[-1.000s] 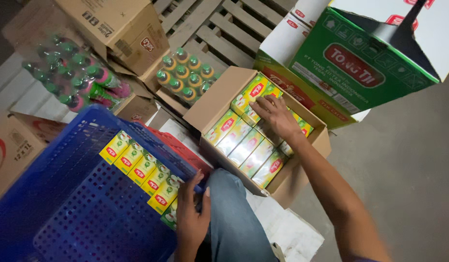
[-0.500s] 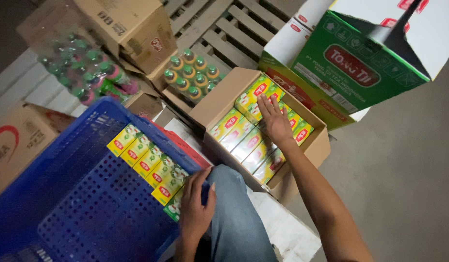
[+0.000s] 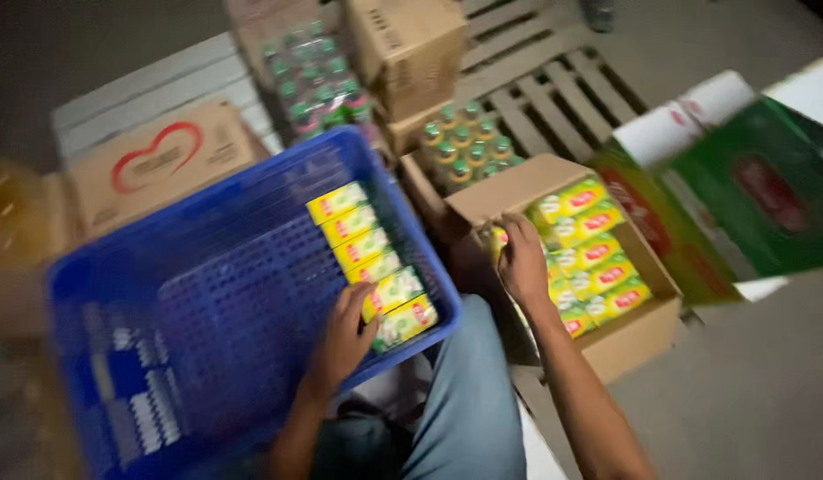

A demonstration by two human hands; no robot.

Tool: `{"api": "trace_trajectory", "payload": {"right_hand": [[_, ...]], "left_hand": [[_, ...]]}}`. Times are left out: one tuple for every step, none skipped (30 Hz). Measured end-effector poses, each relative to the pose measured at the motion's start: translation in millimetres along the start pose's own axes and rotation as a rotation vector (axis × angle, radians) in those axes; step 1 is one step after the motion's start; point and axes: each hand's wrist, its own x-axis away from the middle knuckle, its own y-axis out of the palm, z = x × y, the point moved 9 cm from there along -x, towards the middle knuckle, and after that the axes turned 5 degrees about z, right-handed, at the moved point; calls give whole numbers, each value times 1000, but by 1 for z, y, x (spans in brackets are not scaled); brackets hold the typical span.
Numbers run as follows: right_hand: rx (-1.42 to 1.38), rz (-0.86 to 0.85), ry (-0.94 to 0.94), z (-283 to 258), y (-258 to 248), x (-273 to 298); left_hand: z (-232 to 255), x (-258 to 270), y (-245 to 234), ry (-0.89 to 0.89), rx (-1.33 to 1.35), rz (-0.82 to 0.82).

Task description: The person transfers small yellow and green boxes from a larger cardboard carton into a blue plastic basket. The person arranges the boxes in rows within the basket and then closes the flaps of the source carton.

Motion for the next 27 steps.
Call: {"api": "trace_trajectory", "payload": {"right_hand": [[-13, -22, -26, -13, 11, 9], [-58, -33, 2, -16, 20, 20], [-103, -45, 32, -17, 28, 31], [-111, -63, 13, -10, 39, 40], [-127, -52, -23, -4, 48, 47], [-141, -40, -54, 4, 54, 57], [-147, -59, -68, 4, 55, 63], [-131, -54, -46, 9, 52, 68], [-114, -49, -24, 15, 49, 72], [-112, -68, -32, 12, 45, 76], [-156, -22, -32, 11, 36, 79], [-200, 27, -33, 10, 27, 80], [-199, 12, -41, 4, 24, 78], [-233, 70, 18, 3, 16, 80], [-266, 129, 77, 3, 7, 82], [-273, 116, 74, 11, 14, 83], [-261, 165, 97, 23, 15, 85], [-247, 218, 125, 35, 14, 88], [-251, 209, 127, 32, 15, 89], [-334, 247, 183, 36, 12, 90], [-416, 285, 239, 40, 10, 92], [-414, 279, 244, 29, 6, 91], [-495, 291, 256, 19, 2, 91], [-577, 303, 265, 10, -3, 89], [-575, 299, 267, 16, 0, 89], [-562, 287, 246, 20, 2, 89], [-548, 275, 225, 24, 3, 89]], "left_hand": [[-30, 1, -3, -25, -5, 26], [-64, 3, 2, -124, -26, -10], [-98, 6, 8, -224, -44, -45], [-123, 6, 13, -243, -43, -26], [-152, 6, 21, -304, -56, -36], [-179, 7, 31, -364, -66, -52], [-179, 7, 31, -384, -63, -38], [-186, 10, 45, -495, -27, -173], [-190, 14, 58, -603, 13, -309], [-170, 11, 49, -619, 24, -303], [-149, 11, 46, -625, 16, -404], [-128, 7, 43, -624, 8, -503], [-130, 0, 50, -636, 19, -497], [-132, -7, 54, -636, 54, -446], [-133, -14, 58, -636, 88, -394], [-137, -19, 65, -650, 88, -388], [-139, -25, 70, -660, 113, -353], [-141, -33, 77, -666, 136, -322], [-154, -27, 80, -676, 134, -321], [-167, -24, 83, -695, 181, -275], [-179, -21, 86, -714, 227, -229], [-181, -21, 81, -719, 228, -233], [-185, -18, 76, -759, 217, -244], [-189, -16, 71, -797, 205, -253], [-198, -12, 71, -801, 206, -255], [-208, -6, 70, -822, 243, -214], [-218, 1, 68, -844, 280, -173]]}}
